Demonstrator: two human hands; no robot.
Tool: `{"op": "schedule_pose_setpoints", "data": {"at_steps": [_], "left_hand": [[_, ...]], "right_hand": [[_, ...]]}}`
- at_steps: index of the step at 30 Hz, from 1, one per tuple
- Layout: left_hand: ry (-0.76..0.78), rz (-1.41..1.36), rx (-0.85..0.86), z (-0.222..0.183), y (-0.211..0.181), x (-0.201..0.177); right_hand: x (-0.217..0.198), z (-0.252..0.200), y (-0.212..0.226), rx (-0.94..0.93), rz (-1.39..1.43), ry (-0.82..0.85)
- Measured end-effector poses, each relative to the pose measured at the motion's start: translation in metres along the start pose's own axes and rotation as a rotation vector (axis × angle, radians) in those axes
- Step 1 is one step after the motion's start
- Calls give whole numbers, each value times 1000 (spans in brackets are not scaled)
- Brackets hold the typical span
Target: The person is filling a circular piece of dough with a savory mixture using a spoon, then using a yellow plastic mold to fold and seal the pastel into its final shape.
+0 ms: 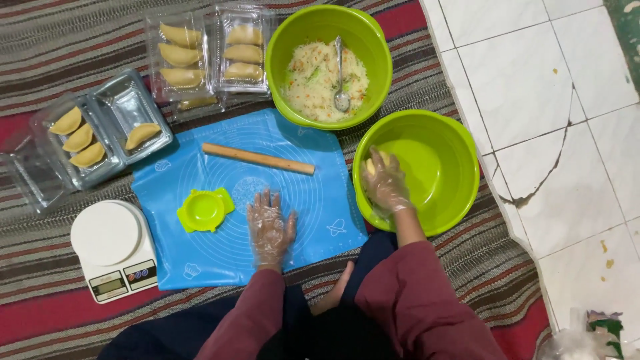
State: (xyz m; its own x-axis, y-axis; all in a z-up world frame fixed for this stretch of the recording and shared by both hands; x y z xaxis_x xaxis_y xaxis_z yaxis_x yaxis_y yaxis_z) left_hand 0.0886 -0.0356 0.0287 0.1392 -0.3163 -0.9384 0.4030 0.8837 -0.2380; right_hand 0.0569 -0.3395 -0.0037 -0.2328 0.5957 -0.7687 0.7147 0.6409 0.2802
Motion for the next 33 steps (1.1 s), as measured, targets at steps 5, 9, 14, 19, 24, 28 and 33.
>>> {"op": "schedule_pose_setpoints", "data": {"at_steps": [5, 9, 14, 19, 24, 28, 33], "left_hand": [[-37, -20, -8, 2, -1, -6], [-55, 10, -4, 1, -3, -7], [-77, 20, 5, 0, -4, -13], [-103, 26, -10, 1, -4, -15], [-122, 6, -10, 1, -5, -18], [-157, 27, 21, 4, -10, -24], [-141, 2, 16, 6, -12, -29]], "right_hand": [[14, 26, -8, -3, -185, -96], [3, 21, 16, -26, -335, -146], [7, 39, -11, -13, -252, -194], [-18, 10, 10, 16, -226, -236], [-9, 19, -3, 65, -167, -249], [-35, -2, 8, 32, -126, -216], [-98, -60, 26, 27, 416, -44]]}}
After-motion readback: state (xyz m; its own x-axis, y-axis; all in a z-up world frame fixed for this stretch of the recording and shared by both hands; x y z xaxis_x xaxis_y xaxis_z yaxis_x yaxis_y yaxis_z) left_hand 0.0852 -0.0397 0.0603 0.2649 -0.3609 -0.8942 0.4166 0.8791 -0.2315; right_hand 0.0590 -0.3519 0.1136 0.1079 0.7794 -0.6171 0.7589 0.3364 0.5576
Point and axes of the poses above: each hand's wrist, its own z-axis towards the middle knuckle, its own x-axis out of the palm, y = z × x, the point moved 10 cm from there along z, towards the middle knuckle, and after that the axes turned 2 degrees about z, right-handed, at the moved point
